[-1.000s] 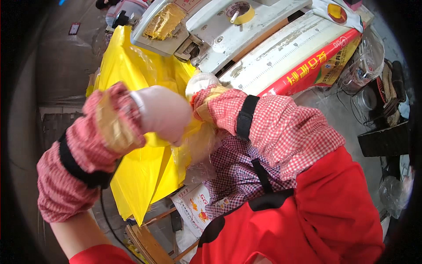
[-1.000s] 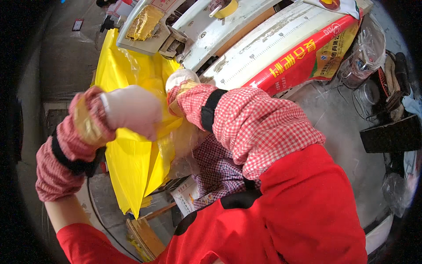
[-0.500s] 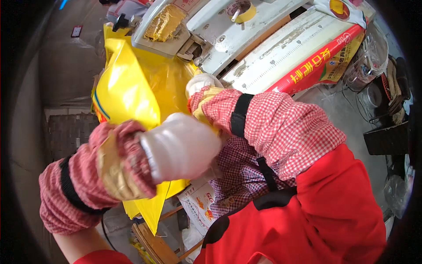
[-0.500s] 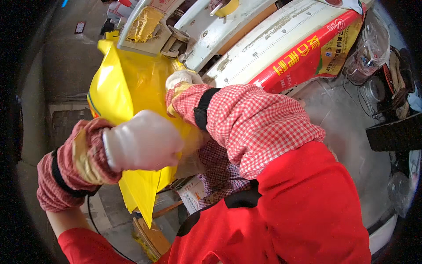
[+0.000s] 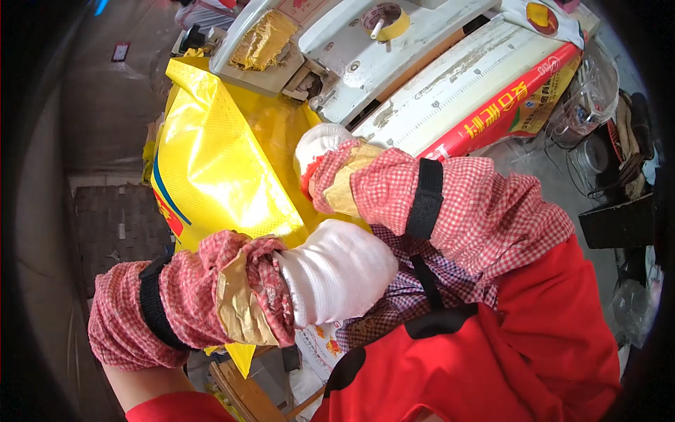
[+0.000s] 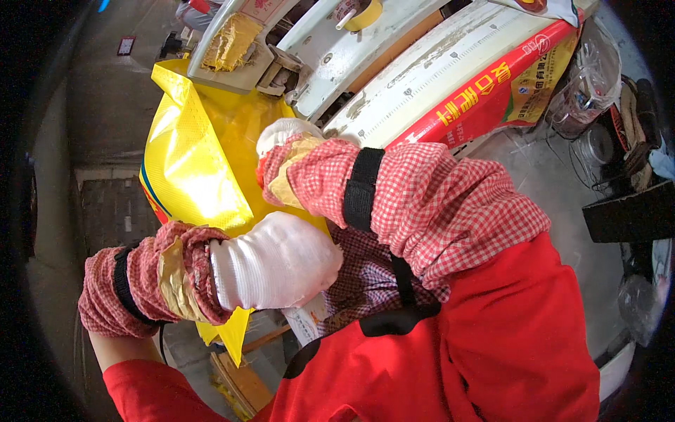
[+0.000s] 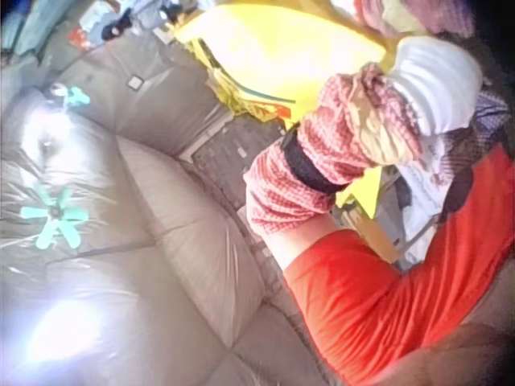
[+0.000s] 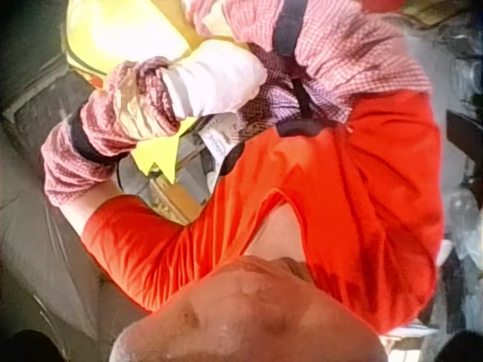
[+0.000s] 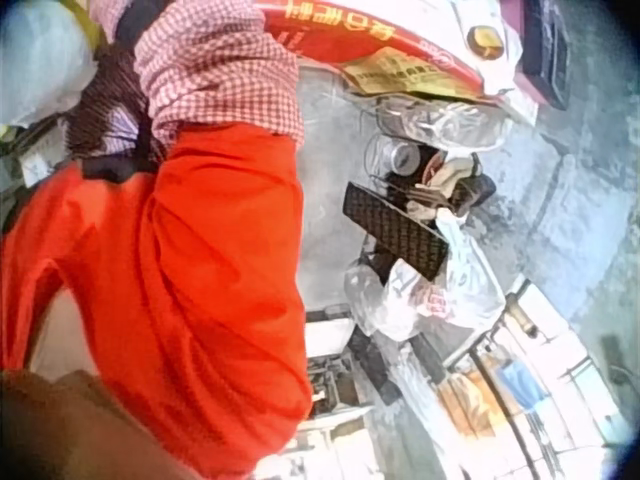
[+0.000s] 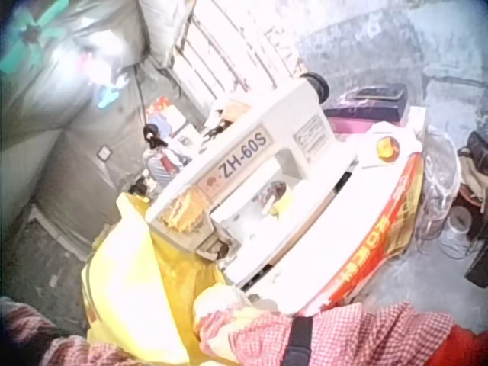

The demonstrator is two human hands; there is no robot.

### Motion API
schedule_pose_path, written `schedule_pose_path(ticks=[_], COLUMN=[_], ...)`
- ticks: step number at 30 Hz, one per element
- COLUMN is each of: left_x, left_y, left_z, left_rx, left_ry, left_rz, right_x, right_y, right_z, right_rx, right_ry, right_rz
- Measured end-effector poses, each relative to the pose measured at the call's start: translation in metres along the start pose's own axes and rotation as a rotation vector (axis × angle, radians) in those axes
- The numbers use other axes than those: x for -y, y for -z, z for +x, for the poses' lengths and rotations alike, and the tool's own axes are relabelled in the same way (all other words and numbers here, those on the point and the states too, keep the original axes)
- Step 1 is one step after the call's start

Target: Stitching the edges of large yellow plastic woven bags using an industrial sewing machine.

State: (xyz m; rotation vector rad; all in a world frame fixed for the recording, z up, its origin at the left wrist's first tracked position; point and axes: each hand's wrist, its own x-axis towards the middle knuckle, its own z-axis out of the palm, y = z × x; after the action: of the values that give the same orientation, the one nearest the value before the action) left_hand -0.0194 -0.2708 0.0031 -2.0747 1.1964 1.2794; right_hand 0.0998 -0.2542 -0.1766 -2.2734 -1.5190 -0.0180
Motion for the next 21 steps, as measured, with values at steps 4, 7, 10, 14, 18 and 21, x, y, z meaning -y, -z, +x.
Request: schedule_pose_path(ticks=[4, 7, 10, 14, 18, 21], left_x=[-0.004, -0.014, -0.011, 0.025, 0.072, 0.081], left_y=[-0.001, -0.001, 0.002, 0.014, 0.048, 0.081], left_z=[-0.006, -0.008, -0.003, -0.004, -0.038, -0.082], left_rx=[0.017, -0.152, -0.216, -0.199, -0.31, -0.268], left_ry=[-0.007, -0.062, -0.025, 0.027, 0.056, 0.514], left_rz=[-0.052, -0.045, 0.032, 0.125, 0.091, 0.259], right_x=[0.018, 0.017, 0.01, 0.005, 0.008, 0.012], right_y=[0.019, 0.027, 0.031, 0.032, 0.03, 0.031], right_z=[-0.026, -0.03, -0.028, -0.022, -0.019, -0.022], right_rx=[0.099, 0.088, 0.033, -0.034, -0.031, 0.003], right_ry=[-0.097, -0.125, -0.143, -0.158, -0.154, -0.161], right_rz=[0.0, 0.031, 0.056, 0.12, 0.122, 0.053])
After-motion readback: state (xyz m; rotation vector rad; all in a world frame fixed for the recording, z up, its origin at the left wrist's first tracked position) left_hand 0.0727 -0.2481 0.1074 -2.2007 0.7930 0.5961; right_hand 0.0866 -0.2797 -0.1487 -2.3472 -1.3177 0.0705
